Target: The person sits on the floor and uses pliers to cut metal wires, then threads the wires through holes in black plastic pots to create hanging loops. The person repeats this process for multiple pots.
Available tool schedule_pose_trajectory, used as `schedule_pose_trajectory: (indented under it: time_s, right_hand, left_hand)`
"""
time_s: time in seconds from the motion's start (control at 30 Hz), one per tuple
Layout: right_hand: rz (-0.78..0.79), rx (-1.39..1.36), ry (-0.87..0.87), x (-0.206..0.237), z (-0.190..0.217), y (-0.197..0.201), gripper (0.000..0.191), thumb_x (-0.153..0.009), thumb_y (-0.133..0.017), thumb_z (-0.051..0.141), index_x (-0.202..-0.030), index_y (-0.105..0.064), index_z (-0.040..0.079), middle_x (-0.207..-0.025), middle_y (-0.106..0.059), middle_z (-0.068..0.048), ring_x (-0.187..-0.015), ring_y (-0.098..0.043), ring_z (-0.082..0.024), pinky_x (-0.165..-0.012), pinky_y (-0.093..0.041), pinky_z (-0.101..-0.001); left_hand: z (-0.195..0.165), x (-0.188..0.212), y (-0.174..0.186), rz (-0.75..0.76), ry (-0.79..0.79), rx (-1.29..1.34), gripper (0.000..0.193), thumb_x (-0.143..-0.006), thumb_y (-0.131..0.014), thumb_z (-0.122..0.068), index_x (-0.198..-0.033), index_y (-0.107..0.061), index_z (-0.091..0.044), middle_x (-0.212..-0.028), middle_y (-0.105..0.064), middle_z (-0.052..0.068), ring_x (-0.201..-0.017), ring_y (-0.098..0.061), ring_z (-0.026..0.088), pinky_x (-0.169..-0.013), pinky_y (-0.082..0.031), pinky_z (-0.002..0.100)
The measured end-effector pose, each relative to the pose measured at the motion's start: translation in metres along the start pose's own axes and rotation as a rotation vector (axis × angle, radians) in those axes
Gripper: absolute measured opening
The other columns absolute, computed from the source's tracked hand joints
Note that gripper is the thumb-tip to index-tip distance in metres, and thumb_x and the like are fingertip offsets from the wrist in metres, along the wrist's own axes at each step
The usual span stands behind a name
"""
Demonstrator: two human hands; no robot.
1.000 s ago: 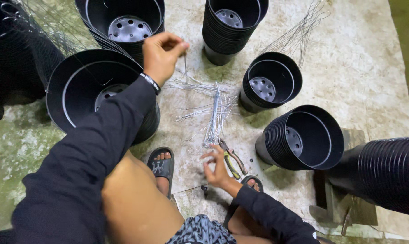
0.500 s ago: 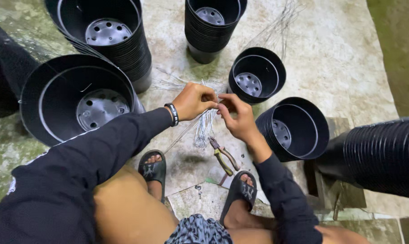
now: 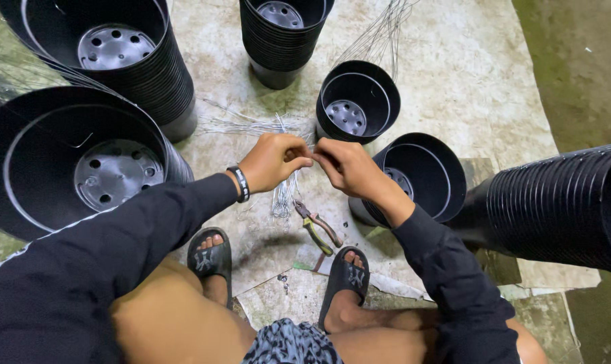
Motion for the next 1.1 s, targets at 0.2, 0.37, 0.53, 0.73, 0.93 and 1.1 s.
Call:
schedule_pose_trajectory:
  time_s: [0.2,0.37,0.53,0.73,0.93,1.1]
  right_hand:
    - [-0.062,-0.054,-0.163,0.004,-0.017,0.003,0.006,-0.097,-0.066,0.006,-0.097,-0.063,0.001,-0.074,-0.062,-0.014,-0.057,-0.057,-0.024,-0.055,-0.045,-0.0339]
    - [-0.086,-0.084,-0.217,0.009,-0.027,0.001,0.008,-0.098,-0.065,0.009,-0.097,-0.064,0.001,-0.071,-0.062,-0.009,-0.057,-0.056,-0.016,-0.054,-0.045,-0.0310]
    - [0.122,-0.173,-0.365,0.012,-0.045,-0.001,0.016,-0.100,-0.066,0.016,-0.096,-0.064,0.001,-0.068,-0.063,-0.007,-0.059,-0.055,-0.012,-0.055,-0.046,-0.0307]
    - [0.446,-0.300,-0.458,0.024,-0.072,-0.004,0.026,-0.101,-0.060,0.024,-0.102,-0.068,0.000,-0.081,-0.072,-0.004,-0.075,-0.068,-0.012,-0.068,-0.056,-0.0288]
    - [0.694,-0.461,-0.720,0.046,-0.095,-0.027,0.057,-0.106,-0.038,0.044,-0.115,-0.073,0.000,-0.103,-0.080,-0.007,-0.093,-0.076,-0.015,-0.081,-0.059,-0.0307]
    - [0.834,-0.465,-0.714,0.058,-0.097,-0.042,0.061,-0.106,-0.032,0.044,-0.114,-0.073,-0.001,-0.104,-0.081,-0.009,-0.093,-0.078,-0.017,-0.080,-0.061,-0.0326]
  left_hand:
    - [0.011,0.008,0.003,-0.041,0.096,0.076,0.014,-0.091,-0.072,-0.016,-0.094,-0.071,-0.002,-0.089,-0.070,0.011,-0.068,-0.071,0.022,-0.064,-0.055,0.035]
    - [0.019,0.008,-0.002,-0.098,0.021,-0.042,0.013,-0.091,-0.072,-0.015,-0.092,-0.073,-0.002,-0.087,-0.073,0.013,-0.070,-0.067,0.025,-0.066,-0.053,0.038]
    - [0.032,0.004,-0.018,-0.095,0.080,-0.034,0.012,-0.088,-0.072,-0.014,-0.088,-0.073,-0.002,-0.080,-0.073,0.014,-0.069,-0.069,0.026,-0.066,-0.054,0.038]
    - [0.040,0.003,-0.051,0.006,0.137,-0.026,0.014,-0.088,-0.072,-0.013,-0.086,-0.072,0.000,-0.076,-0.071,0.018,-0.070,-0.071,0.030,-0.067,-0.055,0.040]
    - [0.036,0.004,-0.075,0.114,0.062,-0.059,0.011,-0.086,-0.071,-0.010,-0.086,-0.071,0.001,-0.081,-0.071,0.020,-0.077,-0.072,0.035,-0.071,-0.055,0.043]
    - [0.035,0.006,-0.091,0.190,0.060,-0.098,0.011,-0.086,-0.069,-0.008,-0.082,-0.070,0.002,-0.083,-0.071,0.020,-0.081,-0.071,0.038,-0.074,-0.054,0.046]
Point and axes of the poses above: each hand's wrist, its own x-axis away from the middle knuckle, its own y-axis out of the back of the hand, z = x × y, the point moved 5 cm from there along -x, towards the middle knuckle
